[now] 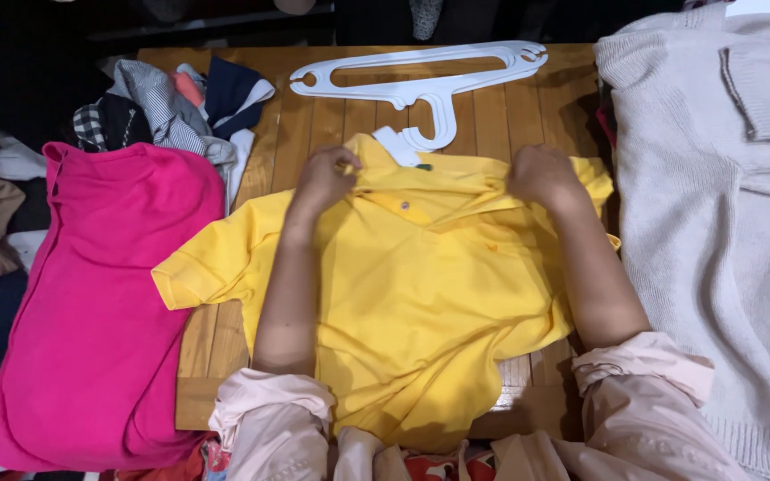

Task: The person buttons a yellow polo shirt and places it on a white hanger. They then smooth the shirt and set it aside. Next, they button a pink long-sleeved top and hang it on another white hanger.

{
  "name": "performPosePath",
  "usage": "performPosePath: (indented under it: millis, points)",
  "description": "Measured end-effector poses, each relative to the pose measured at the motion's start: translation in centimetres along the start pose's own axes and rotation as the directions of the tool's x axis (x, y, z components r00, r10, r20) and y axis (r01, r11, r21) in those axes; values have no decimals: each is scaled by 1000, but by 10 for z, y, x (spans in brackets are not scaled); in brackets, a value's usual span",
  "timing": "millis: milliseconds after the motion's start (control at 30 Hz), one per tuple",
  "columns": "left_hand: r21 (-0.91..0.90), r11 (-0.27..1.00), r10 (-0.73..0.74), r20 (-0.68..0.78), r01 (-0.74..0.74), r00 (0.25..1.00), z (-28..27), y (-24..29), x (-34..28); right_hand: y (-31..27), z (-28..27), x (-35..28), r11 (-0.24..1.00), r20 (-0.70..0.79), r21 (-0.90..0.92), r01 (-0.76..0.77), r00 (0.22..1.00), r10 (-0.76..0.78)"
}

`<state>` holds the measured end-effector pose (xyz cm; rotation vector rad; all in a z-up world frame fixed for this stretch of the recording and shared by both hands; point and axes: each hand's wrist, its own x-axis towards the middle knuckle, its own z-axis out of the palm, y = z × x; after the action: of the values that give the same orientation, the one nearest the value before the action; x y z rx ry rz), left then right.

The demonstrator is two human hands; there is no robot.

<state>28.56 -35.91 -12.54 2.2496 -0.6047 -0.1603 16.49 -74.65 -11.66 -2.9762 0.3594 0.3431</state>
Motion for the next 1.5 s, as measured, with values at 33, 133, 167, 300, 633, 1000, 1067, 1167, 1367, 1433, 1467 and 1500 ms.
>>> performPosePath:
  millis: [33,133,167,300,633,1000,1067,1167,1367,1433,1467,1500]
  points:
    - [2,1000,1,0,-1,1000,-12,4,-5,-2,-5,0,1000,-1,1,0,1000,0]
    - [160,987,-32,120,12,992,-28,21,-14,-10,-15,-6,989,-46,-133,-69,997,64]
    - [257,966,-53,128,19,990,-25,28,-14,-18,-15,-7,984,-186,-152,92,975,-120]
    - [385,923,51,-96,-10,994,32,-5,6,-51,-1,-11,864,-271,140,483,858,-436]
    - [265,964,4,-127,30,992,12,17,-13,-68,-13,5,940,-282,35,339,906,-316]
    - [486,856,349,-292,-176,890,45,24,7,-82,18,48,842,-493,142,520,775,-395]
    - [501,834,400,-261,-230,879,72,40,8,-79,20,47,817,-599,171,551,716,-358]
    - [353,906,336,-258,-235,906,111,42,10,-72,24,51,793,-761,176,582,592,-266]
    - [-23,999,22,-358,-32,933,111,54,8,-74,6,42,758,-926,136,638,354,-132]
    - [-7,1000,6,-355,-9,935,112,49,13,-74,-10,32,757,-948,127,640,304,-98]
    - [-40,999,-16,-338,3,941,110,50,14,-76,-22,23,742,-959,118,660,271,-88]
    - [-73,997,-37,-321,15,946,107,51,14,-79,-34,13,727,-968,108,678,237,-78]
